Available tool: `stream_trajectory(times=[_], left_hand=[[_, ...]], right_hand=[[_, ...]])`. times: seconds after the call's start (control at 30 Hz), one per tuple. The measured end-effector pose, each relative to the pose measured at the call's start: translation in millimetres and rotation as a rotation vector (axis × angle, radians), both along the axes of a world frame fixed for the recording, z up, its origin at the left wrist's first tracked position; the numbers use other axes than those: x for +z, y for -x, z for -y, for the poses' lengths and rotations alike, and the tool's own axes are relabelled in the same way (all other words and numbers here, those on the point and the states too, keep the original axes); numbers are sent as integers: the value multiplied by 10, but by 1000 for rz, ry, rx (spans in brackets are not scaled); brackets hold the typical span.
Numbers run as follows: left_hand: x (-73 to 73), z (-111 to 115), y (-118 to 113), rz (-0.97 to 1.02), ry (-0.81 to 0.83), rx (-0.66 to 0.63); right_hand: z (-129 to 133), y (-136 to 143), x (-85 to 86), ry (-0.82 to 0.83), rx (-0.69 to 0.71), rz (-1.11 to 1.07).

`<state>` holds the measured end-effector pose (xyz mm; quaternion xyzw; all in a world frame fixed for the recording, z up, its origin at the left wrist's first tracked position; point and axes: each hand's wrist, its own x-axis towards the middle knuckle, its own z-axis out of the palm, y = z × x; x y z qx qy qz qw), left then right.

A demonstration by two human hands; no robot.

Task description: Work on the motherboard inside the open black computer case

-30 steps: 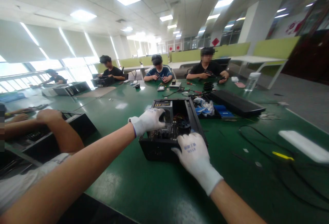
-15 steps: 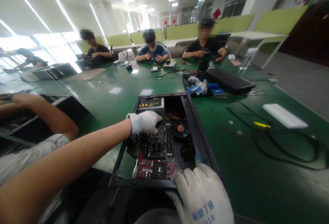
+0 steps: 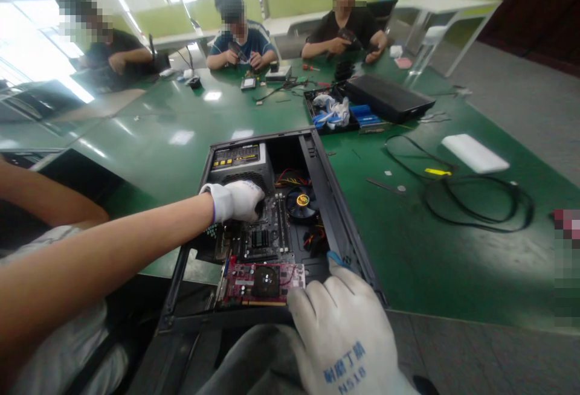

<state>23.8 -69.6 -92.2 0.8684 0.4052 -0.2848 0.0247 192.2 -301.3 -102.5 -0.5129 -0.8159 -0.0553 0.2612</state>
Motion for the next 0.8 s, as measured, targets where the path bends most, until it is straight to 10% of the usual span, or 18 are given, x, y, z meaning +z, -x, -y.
stream_trajectory(times=[0.8], left_hand=[[-109,-64,-35,12,8,75]], right_hand=[[-22,-10,-19,19,-3,9]])
